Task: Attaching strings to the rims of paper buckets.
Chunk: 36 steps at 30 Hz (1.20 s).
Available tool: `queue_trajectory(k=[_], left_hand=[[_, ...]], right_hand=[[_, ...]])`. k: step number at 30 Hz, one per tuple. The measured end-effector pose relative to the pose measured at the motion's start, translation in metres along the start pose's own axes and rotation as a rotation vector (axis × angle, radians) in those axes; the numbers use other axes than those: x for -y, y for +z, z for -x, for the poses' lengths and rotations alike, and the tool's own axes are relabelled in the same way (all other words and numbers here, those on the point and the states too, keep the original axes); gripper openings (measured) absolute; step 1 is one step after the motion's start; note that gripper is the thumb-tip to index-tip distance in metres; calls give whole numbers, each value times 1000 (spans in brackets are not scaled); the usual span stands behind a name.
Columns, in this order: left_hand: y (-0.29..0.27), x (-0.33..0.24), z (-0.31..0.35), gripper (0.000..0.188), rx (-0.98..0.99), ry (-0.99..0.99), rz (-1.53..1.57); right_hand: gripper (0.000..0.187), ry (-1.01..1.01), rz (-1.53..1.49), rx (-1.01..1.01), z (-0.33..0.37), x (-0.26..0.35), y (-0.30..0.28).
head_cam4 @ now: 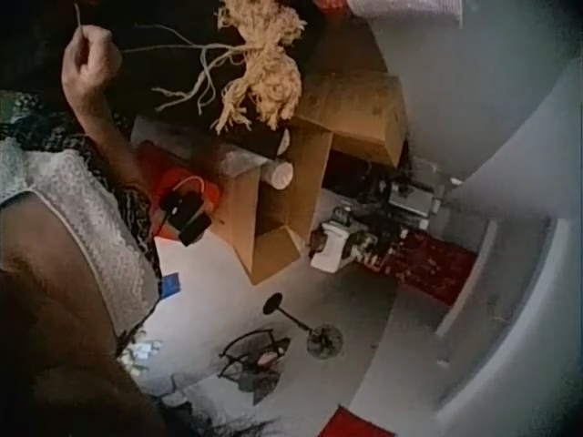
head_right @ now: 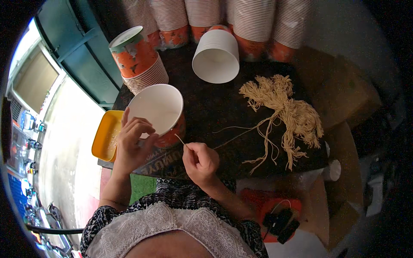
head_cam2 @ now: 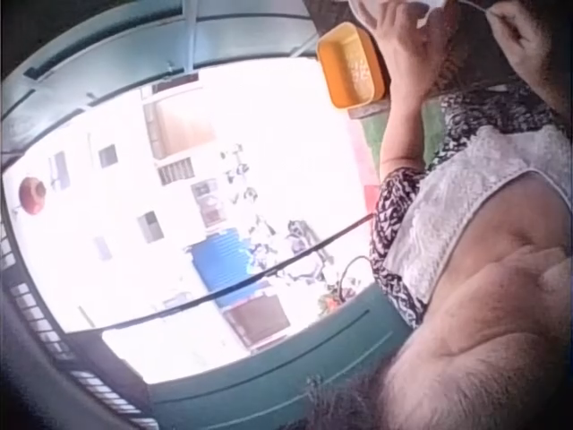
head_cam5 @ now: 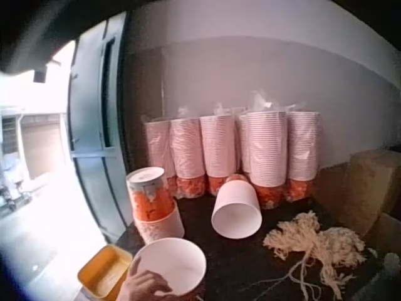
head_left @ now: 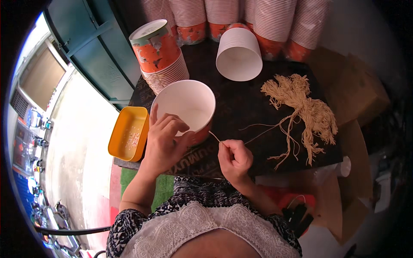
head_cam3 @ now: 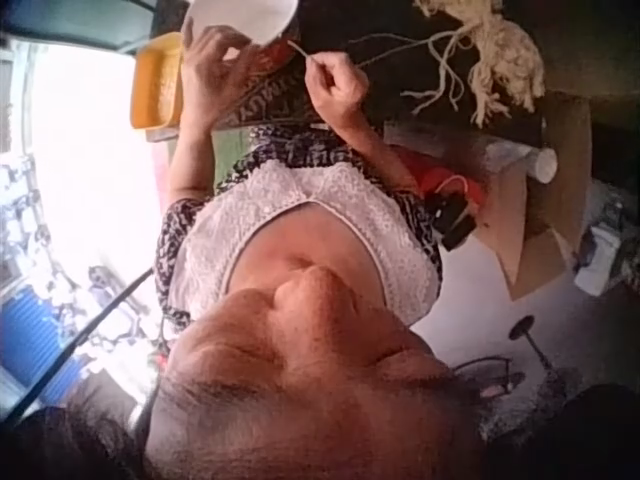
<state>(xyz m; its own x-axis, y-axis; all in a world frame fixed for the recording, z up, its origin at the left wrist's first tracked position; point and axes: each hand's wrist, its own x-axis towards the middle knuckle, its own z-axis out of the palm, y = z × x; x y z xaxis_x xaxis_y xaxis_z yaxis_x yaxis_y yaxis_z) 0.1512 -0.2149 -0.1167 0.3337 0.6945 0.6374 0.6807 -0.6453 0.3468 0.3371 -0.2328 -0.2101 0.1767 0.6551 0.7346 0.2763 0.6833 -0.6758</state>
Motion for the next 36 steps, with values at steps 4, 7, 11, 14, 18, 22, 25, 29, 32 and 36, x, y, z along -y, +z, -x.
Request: queue_trajectory(k=[4,7,11,14,18,22,25,29,32,36], left_hand=[[-10,-1,1,15,-28,-61,1],[-12,1,4,15,-29,-95,-1],[-14,4,6,14,-20,-124,9],[-16,5,7,14,-15,-123,11],[-14,7,7,14,-14,-122,11],[-15,7,5,13,11,-113,12],[-18,4,-2,9,56,-110,-8],[-22,16,-24,16,222,1,98],[-19,22,-40,28,426,-38,190],[-3,38,-51,30,584,88,127]], right_hand=[[14,9,-10,-7,-1,-1,5],[14,13,-3,-15,-1,-1,8],[14,21,-2,-8,0,-4,10],[13,28,-2,-10,0,-5,12],[12,27,4,-17,-1,-6,14],[12,28,1,-1,-3,-6,15],[11,22,0,16,-6,-8,17],[11,27,14,47,-11,-9,20],[10,37,8,66,-15,-8,22],[11,73,7,84,-18,-3,24]])
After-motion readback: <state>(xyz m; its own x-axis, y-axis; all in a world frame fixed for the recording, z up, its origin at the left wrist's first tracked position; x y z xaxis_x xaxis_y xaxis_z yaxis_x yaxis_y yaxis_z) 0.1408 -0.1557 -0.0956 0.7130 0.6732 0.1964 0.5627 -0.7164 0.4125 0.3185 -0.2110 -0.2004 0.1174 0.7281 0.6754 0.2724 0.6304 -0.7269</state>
